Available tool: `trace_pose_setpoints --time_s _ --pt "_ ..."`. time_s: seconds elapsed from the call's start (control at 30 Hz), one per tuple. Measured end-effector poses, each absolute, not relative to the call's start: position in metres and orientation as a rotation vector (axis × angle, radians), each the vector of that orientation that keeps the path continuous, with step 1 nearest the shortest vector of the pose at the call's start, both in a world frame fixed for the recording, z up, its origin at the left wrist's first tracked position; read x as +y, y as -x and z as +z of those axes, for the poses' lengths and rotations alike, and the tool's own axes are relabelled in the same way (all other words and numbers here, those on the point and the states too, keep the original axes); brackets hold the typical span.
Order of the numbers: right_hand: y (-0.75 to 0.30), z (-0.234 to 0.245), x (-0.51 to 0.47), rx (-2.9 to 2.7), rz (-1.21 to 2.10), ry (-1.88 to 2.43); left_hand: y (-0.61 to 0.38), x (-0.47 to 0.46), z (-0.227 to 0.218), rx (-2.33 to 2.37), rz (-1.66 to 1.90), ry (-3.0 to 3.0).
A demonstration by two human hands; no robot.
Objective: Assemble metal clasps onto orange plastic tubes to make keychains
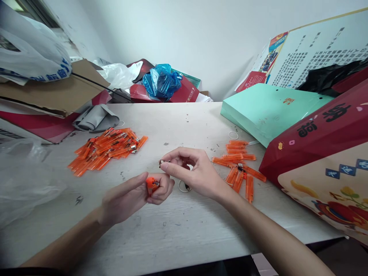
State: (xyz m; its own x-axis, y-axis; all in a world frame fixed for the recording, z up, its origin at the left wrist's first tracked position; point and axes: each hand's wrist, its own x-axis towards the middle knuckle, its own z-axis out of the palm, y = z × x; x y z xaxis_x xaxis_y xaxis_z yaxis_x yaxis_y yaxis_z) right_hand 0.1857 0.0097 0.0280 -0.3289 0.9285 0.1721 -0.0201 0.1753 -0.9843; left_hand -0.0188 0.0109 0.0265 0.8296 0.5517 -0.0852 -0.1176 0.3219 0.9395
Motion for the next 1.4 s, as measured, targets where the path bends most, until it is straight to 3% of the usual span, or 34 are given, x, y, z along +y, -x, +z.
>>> trace_pose_setpoints --time_s 0.23,0.67,1.4 --pt "-0.185 0.031 0.006 -1.532 1.254 0.821 0.015 0.011 0.024 0.468 0.490 -1.098" --pt "-0.170 0.026 -0.004 -1.635 0.759 0.831 0.013 0.011 0.018 0.520 0.526 -0.941" --pt "-0.165 0.022 -0.006 -1.518 0.847 0.901 0.012 0.010 0.019 0.502 0.515 -0.881"
